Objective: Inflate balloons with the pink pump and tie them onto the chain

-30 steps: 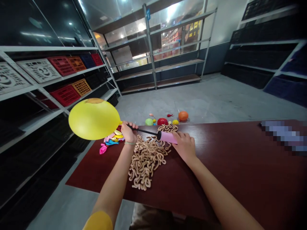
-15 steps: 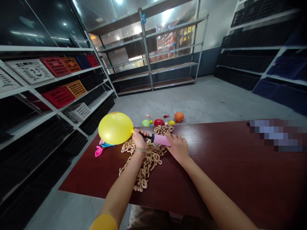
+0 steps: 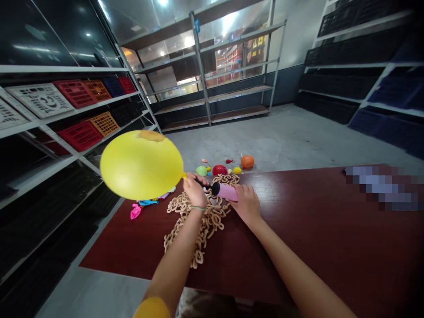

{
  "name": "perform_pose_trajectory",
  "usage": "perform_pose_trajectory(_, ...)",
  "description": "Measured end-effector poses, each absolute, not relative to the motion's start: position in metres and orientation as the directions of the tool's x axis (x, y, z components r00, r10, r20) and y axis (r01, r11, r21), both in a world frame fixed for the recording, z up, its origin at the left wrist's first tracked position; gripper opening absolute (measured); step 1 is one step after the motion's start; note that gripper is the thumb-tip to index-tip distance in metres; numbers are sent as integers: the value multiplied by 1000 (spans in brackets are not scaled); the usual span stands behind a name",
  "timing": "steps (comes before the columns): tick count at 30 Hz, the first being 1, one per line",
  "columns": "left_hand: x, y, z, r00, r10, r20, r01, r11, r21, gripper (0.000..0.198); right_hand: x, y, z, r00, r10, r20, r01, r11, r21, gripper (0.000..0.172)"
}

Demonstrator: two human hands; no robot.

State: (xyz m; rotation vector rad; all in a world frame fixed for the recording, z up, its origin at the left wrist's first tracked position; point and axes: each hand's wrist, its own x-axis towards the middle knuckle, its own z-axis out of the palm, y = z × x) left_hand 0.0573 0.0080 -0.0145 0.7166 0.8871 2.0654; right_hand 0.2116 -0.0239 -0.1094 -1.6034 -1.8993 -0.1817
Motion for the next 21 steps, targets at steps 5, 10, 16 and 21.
perform_pose_trajectory(5, 75, 8, -29, -508, 844, 175, -424, -421, 802, 29, 213, -28, -109, -70, 836, 544, 925, 259, -278, 47)
perform_pose_trajectory(10, 42, 6, 13, -466, 853, 236, -401, -442, 803, 33, 212, -30, -108, -78, 835, 545, 907, 287, -309, 47)
perform_pose_trajectory(16, 23, 8, 56, -510, 798, 321, -360, -537, 763, 31, 212, -24, -110, -52, 830, 555, 886, 294, -357, 43)
perform_pose_trajectory(21, 58, 13, 14, -553, 797, 243, -330, -477, 814, 32, 213, -23, -108, -7, 842, 539, 902, 238, -360, 44)
